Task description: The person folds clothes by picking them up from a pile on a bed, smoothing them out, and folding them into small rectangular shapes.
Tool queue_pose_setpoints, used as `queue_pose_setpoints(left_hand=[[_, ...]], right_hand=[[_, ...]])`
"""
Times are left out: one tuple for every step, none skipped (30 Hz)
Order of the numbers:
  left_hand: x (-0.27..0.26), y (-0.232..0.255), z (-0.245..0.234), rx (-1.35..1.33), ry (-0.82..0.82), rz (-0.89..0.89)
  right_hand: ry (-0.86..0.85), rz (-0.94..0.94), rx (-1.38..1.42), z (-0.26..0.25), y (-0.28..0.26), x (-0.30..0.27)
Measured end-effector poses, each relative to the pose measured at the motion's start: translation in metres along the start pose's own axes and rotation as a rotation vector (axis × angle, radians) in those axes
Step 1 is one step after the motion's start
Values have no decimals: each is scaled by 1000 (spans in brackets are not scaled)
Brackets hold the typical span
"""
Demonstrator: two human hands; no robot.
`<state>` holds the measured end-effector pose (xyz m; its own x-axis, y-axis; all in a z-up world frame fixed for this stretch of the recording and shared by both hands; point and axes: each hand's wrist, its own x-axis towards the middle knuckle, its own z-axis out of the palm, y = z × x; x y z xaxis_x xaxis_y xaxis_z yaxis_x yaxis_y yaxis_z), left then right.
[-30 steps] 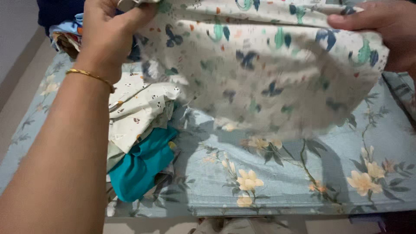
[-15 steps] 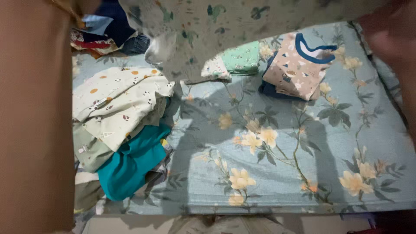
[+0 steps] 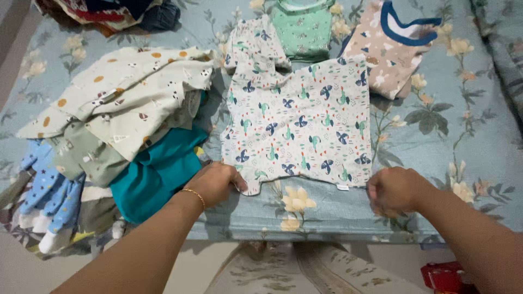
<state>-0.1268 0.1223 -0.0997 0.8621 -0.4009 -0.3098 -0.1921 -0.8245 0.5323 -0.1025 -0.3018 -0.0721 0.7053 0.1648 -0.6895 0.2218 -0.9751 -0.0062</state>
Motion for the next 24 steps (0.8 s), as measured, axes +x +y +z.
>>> queue_pose_setpoints(left_hand=[[-3,2,-1,17,20,2],[-7,5,-3,97,87,31],[-14,6,-6,178,153,61],[-15,10,-9,258,219,98],[-12,14,-10,349,132,60],[-11,16,-10,437,44,20],[-9,17,-9,526,-45,-19],[-7,17,-8,582,-30,-8],[-5,17,-6,638,-16,4],[-5,15,-4,693,-1,11],[-5,11,-3,698,-11,28],[-4,5,-4,703,-24,48],[-3,0,-3,708,-36,68],[0,-6,-3,692,36,200],[3,-14,-4,674,107,332],[3,-22,-4,653,177,459],[4,-28,-3,595,93,438],[6,-33,-5,540,11,417],[6,-36,-8,483,-70,395],[5,-37,-11,440,-72,377],[3,-35,-14,398,-74,358],[2,-32,-18,353,-77,343],[2,-27,-22,398,-164,273],[2,-21,-25,442,-250,203]], right_hand=[[118,-6,-16,1,-1,-6],[236,-7,-30,1,-2,-11],[358,-108,9,0,-7,-12],[482,-204,49,0,-15,-10],[606,-300,89,-1,-23,-8],[477,-208,15,-2,-32,-4],[347,-115,-57,-2,-41,1],[221,-27,-128,-3,-46,5],[244,-39,-188,-3,-48,5],[266,-54,-250,-2,-48,5],[288,-69,-312,-1,-50,6],[274,-86,-353,-1,-49,7],[259,-103,-394,-2,-46,7],[247,-116,-434,-2,-43,8],[333,-185,-421,-2,-40,9],[418,-258,-405,-2,-37,9],[502,-330,-388,-1,-36,10],[430,-308,-376,-3,-36,11],[357,-287,-364,-5,-37,10],[286,-261,-355,-9,-35,8],[225,-262,-375,-13,-34,5],[161,-259,-394,-15,-31,3],[97,-256,-412,-15,-29,4],[134,-312,-388,-13,-26,7]])
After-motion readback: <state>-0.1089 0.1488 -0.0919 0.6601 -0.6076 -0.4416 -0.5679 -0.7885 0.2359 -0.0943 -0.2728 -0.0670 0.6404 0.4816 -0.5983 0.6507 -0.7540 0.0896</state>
